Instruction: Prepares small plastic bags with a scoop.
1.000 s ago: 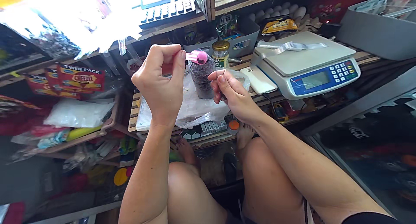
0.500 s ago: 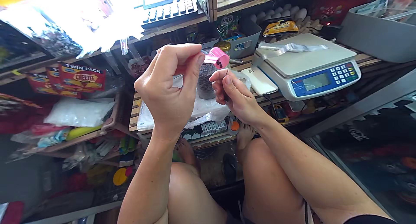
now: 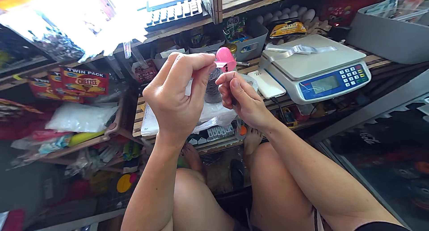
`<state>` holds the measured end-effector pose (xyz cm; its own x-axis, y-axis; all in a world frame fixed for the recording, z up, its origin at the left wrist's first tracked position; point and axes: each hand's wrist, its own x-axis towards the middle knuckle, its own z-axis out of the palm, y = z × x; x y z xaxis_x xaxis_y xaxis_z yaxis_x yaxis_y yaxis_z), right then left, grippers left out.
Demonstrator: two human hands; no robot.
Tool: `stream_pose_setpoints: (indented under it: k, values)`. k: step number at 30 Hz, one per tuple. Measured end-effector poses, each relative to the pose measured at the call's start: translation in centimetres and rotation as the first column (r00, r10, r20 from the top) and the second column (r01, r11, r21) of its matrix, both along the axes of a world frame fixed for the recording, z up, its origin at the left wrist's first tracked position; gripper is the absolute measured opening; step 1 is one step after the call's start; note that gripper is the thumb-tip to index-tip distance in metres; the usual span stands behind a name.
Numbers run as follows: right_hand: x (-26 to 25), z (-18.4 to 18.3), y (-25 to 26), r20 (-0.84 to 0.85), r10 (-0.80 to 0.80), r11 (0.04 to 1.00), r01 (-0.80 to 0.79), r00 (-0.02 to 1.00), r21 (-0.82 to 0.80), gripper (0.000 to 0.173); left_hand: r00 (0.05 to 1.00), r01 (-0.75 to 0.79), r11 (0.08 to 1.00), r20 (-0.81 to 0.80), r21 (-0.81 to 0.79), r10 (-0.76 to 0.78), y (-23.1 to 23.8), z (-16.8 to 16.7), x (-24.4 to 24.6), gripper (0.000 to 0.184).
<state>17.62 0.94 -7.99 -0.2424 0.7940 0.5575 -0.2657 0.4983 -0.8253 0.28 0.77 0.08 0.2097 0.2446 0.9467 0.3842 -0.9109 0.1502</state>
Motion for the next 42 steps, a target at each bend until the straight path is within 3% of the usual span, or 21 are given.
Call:
stream_pose_setpoints:
  k: [19,27,36,40,42]
  values:
    - [0.4,0.1,-0.8,-0.063,0.068,0.991,-0.075,0.996,-0.113,0.039,0.993,-0.088,0.994,-0.078,0.059,0.093,-0.9,0.1,0.0,0.01]
    - [0.4,0.2,-0.1,-0.166,0.123,0.98,-0.146,0.978,-0.135,0.049,0.989,-0.138,0.988,0.068,0.068,0.133,1.1,-0.2,-0.9,0.011]
    - [0.5,0.0,0.5,-0.174,0.037,0.95,-0.089,0.984,-0.299,0.065,0.972,-0.19,0.981,-0.138,0.026,0.192,3.5,-2.4,-1.1,0.011]
    - [0.9,-0.1,0.6,-0.273,0.121,0.94,-0.198,0.954,-0.277,0.063,0.983,-0.177,0.983,-0.047,0.04,0.178,3.8,-2.4,-1.2,0.011]
    - [1.0,0.0,0.5,-0.323,0.167,0.94,-0.25,0.931,-0.234,0.05,0.986,-0.161,0.987,0.038,0.016,0.16,3.7,-2.2,-1.4,0.012]
